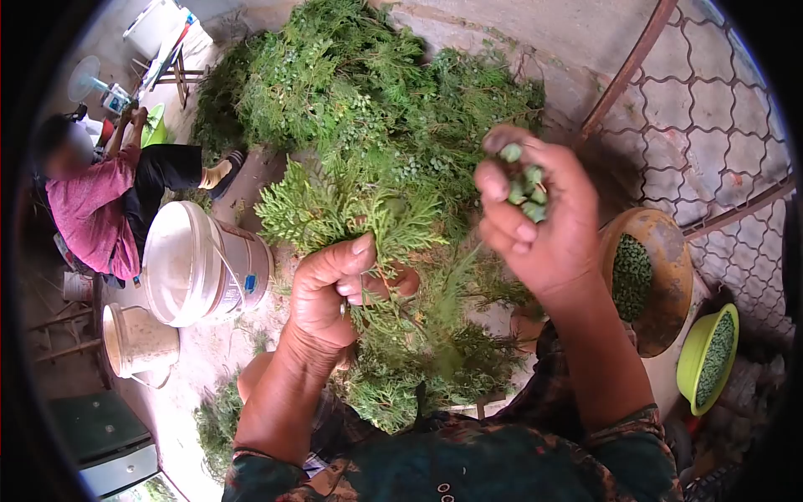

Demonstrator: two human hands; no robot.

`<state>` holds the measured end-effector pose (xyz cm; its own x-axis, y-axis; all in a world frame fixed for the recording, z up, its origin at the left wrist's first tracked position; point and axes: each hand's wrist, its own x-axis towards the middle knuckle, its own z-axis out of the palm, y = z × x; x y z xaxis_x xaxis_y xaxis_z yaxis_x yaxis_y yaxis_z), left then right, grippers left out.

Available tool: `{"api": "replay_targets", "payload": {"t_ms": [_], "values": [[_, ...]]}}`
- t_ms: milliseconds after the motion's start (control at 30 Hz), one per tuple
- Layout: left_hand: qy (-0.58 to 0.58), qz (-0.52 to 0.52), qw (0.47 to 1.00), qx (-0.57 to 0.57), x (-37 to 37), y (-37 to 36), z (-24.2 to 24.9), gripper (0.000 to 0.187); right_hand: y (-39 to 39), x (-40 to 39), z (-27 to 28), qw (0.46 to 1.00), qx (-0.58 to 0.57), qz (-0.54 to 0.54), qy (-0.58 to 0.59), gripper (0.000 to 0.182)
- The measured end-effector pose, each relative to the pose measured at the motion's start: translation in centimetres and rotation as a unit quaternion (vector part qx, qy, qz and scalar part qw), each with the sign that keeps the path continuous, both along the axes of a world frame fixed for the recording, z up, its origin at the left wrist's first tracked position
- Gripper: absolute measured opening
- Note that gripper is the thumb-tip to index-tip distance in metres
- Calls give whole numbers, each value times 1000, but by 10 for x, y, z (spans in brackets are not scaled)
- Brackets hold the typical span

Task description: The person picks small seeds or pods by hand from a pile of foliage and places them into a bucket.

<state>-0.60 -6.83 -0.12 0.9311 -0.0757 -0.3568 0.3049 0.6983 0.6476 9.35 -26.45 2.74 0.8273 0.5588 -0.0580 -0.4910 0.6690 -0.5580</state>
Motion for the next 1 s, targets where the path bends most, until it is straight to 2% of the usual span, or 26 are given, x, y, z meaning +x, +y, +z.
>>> {"api": "replay_targets", "payload": {"t_ms": [33, 100, 167, 267, 333, 433, 500, 567, 633, 700, 733, 800, 900, 933, 967, 1000], "values": [[3, -2, 1000, 4, 0, -2, 1, 36, 3, -4, -3, 998, 4, 53, 23, 18], [4, 0, 1000, 1, 1, -6, 2, 35, 10, -12, -4, 996, -46, 68, 43, 26], [-20, -12, 1000, -15, 3, -8, 1, 31, 12, -16, 0, 990, -120, 78, -16, 26], [-11, 4, 1000, -4, 5, -10, 2, 28, 13, -21, 5, 988, -123, 89, -1, 25], [27, 53, 997, 48, 5, -13, 6, 23, 13, -22, -1, 990, -113, 86, 7, 25], [-3, 68, 998, 2, 11, -17, 7, 22, 15, -23, -6, 990, -118, 81, -4, 26], [0, 80, 997, 11, 12, -25, 13, 22, 17, -25, -6, 988, -131, 83, -21, 27], [29, 98, 991, 90, 13, -37, 24, 24, 19, -28, -5, 982, -179, 60, -10, 25], [44, 102, 986, 124, 14, -36, 23, 27, 20, -27, -6, 984, -165, 62, 17, 23], [3, 61, 997, 56, 13, -25, 14, 33, 18, -24, -8, 986, -149, 63, 42, 21], [9, 51, 993, 103, 13, -25, 18, 35, 16, -21, -11, 990, -101, 79, 57, 19], [22, 44, 994, 99, 11, -24, 21, 34, 13, -18, -8, 990, -43, 88, 102, 16], [38, 42, 993, 105, 8, -20, 17, 30, 14, -20, -4, 992, -62, 69, 89, 15], [25, 40, 996, 71, 6, -19, 11, 28, 14, -21, -3, 992, -60, 68, 90, 15], [11, 38, 999, 37, 4, -18, 9, 29, 13, -21, -1, 992, -79, 79, 56, 16], [17, 43, 998, 52, 3, -18, 9, 32, 13, -22, 1, 991, -97, 90, 21, 18]]}}
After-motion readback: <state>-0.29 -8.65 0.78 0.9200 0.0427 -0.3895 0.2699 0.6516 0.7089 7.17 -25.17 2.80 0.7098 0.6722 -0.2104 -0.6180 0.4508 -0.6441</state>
